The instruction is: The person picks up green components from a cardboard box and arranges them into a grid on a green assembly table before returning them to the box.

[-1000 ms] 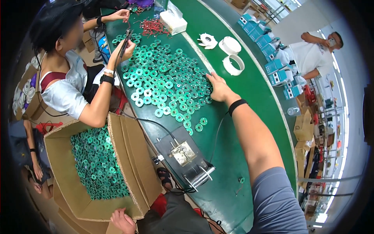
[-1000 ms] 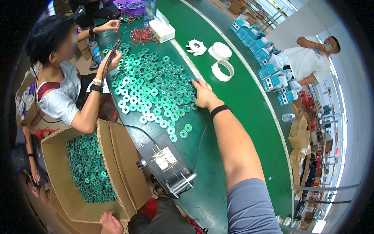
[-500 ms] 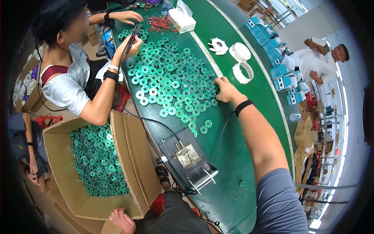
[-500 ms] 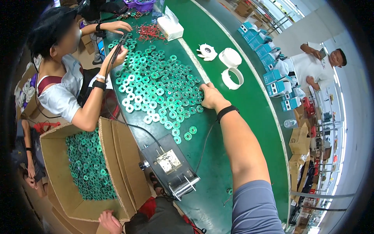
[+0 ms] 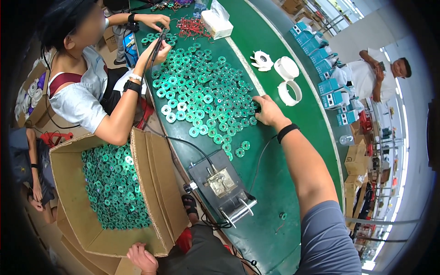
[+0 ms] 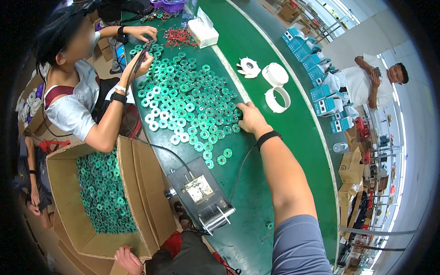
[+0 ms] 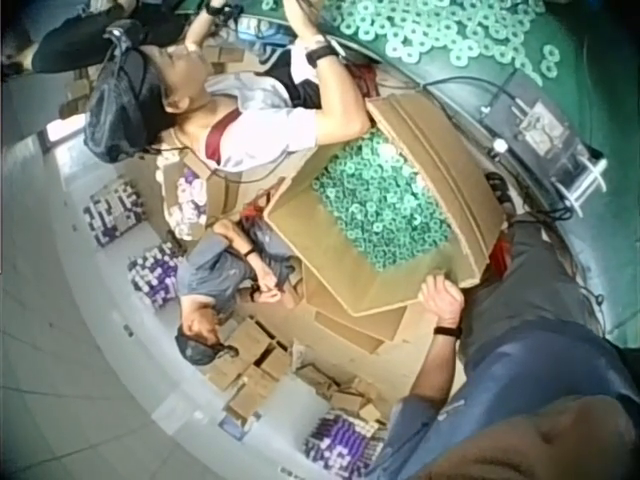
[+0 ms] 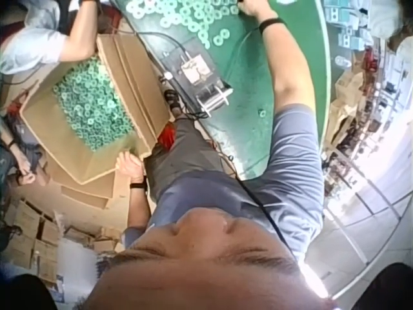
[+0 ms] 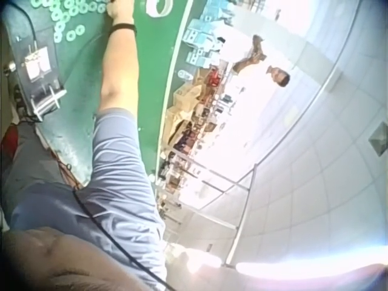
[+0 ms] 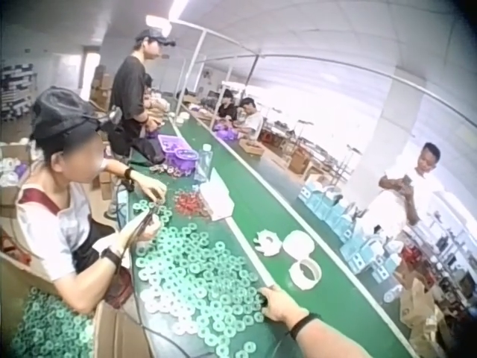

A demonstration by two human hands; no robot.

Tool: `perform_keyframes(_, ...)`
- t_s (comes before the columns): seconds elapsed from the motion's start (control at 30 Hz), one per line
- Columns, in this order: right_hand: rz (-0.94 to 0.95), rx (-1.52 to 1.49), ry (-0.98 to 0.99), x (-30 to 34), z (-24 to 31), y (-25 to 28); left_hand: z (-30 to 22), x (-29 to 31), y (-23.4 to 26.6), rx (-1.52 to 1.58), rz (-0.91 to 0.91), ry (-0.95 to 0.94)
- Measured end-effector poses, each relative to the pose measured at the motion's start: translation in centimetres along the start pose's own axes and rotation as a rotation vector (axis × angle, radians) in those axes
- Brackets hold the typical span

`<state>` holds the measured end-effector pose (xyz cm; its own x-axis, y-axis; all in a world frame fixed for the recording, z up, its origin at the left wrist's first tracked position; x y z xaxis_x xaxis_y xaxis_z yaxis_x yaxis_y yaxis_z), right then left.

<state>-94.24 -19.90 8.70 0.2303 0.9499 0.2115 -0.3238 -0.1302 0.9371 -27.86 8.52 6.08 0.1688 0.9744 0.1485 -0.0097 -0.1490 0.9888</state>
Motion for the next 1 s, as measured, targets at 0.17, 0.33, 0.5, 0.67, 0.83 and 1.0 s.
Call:
perform_keyframes(0.17,-0.036,-0.022,0.017,0.6,-0.8,-0.1,0.1,0.1,-0.4,0.014,-0.048,-0.016)
perform_keyframes(0.33,-0.039,-0.036,-0.042,1.0,-1.7,-0.3,-0.1,-0.1,-0.3,0.003,-0.014,-0.02)
perform_keyframes(0.5,-0.062,-0.04,-0.051,2.2,-1.6,-1.4,0.2,0.4,0.7,-0.004,0.088,0.037)
perform_keyframes(0.67,-0.091,-0.015,0.001,6.0,-1.7,-0.1,1.0,0.5,-1.0,0.126,-0.018,-0.017)
perform_keyframes(0.83,-0.08,-0.095,-0.004,15.5,-2.1,4.7,-0.5,-1.2,-0.3,0.243,0.006,-0.018)
perform_keyframes(1.0,0.117,-0.209,0.081,29.0,7.5,8.0,2.0,-0.4,2.2,0.328,0.05,0.012)
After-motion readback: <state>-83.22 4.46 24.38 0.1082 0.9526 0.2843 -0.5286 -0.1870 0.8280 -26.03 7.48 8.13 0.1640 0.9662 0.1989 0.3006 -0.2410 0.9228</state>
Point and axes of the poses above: each hand's wrist, its own x-axis away from the middle knuckle, its own y-axis out of the back of the hand, z = x × y, the point moved 1 cm from there along -x, towards the middle knuckle, and after that the axes turned 7 degrees about -x, right-handed, at the moved point
